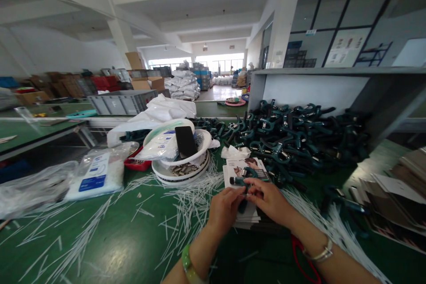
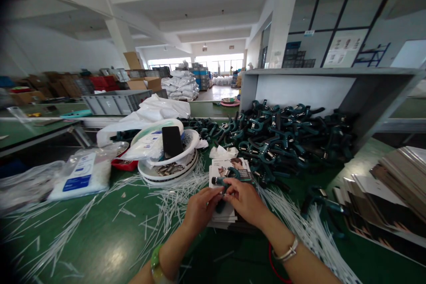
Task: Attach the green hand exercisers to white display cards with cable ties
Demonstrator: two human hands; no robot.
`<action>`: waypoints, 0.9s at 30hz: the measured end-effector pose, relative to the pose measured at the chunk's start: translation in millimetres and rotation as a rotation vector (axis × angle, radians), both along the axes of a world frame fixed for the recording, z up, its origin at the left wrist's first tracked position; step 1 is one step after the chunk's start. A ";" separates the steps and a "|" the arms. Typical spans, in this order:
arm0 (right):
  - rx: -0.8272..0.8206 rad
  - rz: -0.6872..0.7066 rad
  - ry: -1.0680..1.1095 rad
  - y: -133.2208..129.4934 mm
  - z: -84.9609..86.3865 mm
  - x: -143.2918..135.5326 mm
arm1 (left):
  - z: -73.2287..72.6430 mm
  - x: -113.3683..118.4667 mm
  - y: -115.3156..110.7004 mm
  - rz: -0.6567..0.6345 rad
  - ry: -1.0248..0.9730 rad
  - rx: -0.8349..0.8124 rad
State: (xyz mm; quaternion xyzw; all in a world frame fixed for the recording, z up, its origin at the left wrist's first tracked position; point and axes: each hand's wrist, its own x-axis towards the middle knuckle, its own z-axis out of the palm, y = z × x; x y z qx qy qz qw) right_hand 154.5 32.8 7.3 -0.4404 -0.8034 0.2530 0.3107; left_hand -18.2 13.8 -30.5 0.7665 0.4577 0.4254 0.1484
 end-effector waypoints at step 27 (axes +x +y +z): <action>0.318 -0.175 0.323 -8.9 -22.6 -6.9 | 13.3 8.4 -0.8 -0.018 -0.088 -0.063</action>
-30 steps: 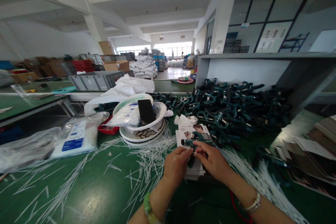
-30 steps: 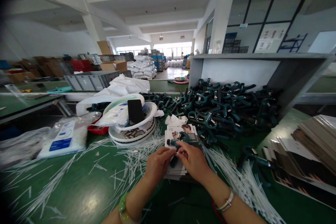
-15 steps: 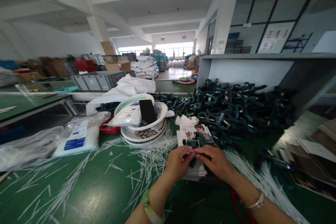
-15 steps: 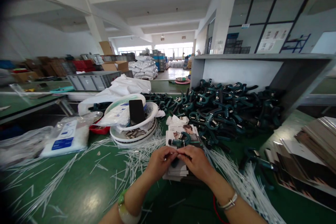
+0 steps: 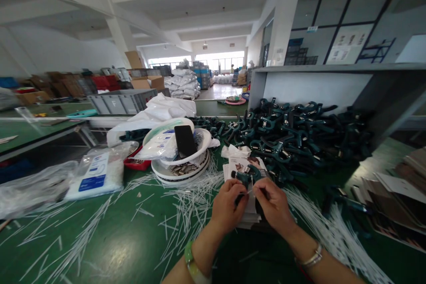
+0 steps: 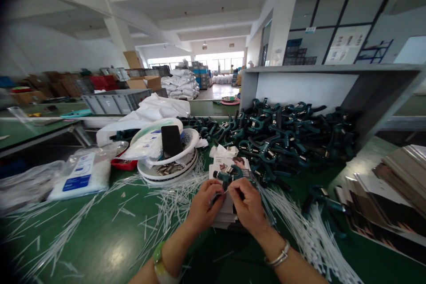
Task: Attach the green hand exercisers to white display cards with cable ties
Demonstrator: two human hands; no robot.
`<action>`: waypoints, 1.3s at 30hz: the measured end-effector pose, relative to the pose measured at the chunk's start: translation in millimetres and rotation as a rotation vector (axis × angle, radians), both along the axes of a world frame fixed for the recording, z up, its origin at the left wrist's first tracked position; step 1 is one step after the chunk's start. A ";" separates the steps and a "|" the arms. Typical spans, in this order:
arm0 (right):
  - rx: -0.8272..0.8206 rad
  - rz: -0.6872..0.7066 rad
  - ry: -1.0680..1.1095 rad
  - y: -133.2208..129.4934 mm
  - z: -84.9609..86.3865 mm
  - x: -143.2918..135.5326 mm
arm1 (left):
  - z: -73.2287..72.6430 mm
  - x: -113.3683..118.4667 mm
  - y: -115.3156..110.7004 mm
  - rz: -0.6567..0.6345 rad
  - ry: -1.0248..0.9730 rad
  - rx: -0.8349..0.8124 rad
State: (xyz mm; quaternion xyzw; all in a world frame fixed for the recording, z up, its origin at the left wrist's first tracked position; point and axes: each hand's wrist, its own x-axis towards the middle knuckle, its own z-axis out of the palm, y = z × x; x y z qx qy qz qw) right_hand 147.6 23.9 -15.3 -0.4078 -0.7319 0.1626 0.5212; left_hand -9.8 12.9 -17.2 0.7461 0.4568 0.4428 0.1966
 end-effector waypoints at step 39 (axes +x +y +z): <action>0.108 0.154 -0.456 -16.7 -2.5 24.7 | 5.9 16.1 -9.3 0.325 0.338 -0.179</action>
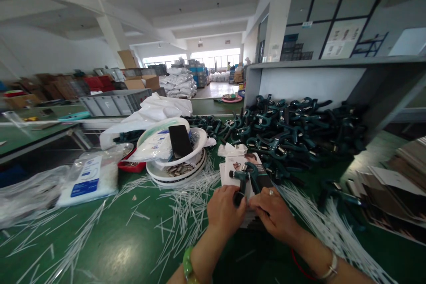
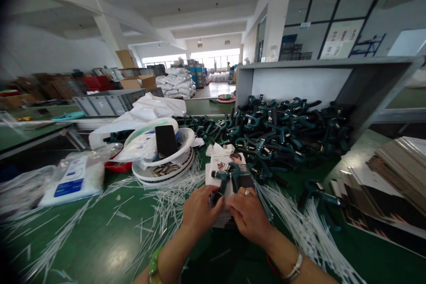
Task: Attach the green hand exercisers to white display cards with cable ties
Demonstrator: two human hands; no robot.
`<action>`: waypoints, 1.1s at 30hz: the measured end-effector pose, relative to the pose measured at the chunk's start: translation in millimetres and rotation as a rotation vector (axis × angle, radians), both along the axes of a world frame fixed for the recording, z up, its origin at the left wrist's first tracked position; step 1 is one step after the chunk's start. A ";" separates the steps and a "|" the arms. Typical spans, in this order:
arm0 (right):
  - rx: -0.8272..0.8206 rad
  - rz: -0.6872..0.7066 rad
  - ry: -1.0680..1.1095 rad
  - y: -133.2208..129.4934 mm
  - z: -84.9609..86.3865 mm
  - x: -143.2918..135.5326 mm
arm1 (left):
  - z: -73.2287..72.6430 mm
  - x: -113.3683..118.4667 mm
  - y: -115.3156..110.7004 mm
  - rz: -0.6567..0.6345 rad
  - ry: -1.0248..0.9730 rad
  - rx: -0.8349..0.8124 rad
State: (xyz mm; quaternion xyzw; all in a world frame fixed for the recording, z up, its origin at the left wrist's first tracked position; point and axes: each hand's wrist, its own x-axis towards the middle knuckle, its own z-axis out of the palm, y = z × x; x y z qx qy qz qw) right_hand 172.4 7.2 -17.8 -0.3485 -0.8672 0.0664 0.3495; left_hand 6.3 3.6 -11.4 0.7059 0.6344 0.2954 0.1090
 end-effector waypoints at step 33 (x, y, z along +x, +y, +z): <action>-0.696 -0.653 -0.649 -73.4 -3.8 61.9 | 19.9 13.9 12.5 -0.047 0.106 0.073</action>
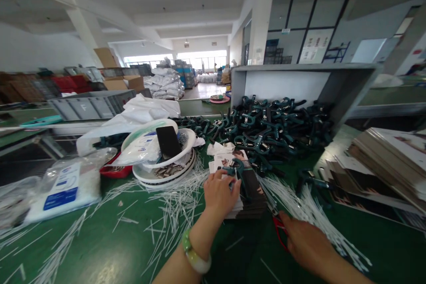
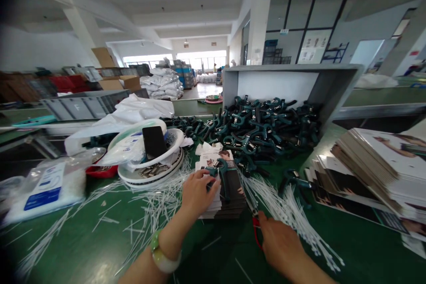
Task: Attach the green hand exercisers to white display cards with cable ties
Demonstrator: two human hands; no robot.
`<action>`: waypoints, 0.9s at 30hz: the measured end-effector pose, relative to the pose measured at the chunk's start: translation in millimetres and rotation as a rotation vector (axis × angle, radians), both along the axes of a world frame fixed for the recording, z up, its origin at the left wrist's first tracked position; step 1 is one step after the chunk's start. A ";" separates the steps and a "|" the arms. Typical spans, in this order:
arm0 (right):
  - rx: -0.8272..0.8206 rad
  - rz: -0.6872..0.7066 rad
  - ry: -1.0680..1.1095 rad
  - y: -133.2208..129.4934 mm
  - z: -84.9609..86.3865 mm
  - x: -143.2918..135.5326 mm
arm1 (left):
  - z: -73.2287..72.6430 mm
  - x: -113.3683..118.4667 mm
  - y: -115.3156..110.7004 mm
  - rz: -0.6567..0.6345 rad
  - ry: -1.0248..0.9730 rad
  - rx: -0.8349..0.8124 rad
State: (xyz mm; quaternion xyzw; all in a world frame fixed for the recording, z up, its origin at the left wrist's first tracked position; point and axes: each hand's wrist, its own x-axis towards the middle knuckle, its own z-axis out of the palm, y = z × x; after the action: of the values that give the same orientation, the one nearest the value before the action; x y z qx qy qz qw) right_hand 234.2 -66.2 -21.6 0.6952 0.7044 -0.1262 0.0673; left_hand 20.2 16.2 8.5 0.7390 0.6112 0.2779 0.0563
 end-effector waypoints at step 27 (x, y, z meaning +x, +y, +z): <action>0.407 -0.020 0.368 38.0 16.0 48.5 | -6.6 16.0 14.7 0.030 -0.070 -0.115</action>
State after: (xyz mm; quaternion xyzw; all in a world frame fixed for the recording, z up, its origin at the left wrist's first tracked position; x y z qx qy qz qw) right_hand 282.7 -28.2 -5.7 0.6668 0.7087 -0.1066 -0.2041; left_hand 36.2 30.9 1.9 0.7152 0.6346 0.2689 0.1159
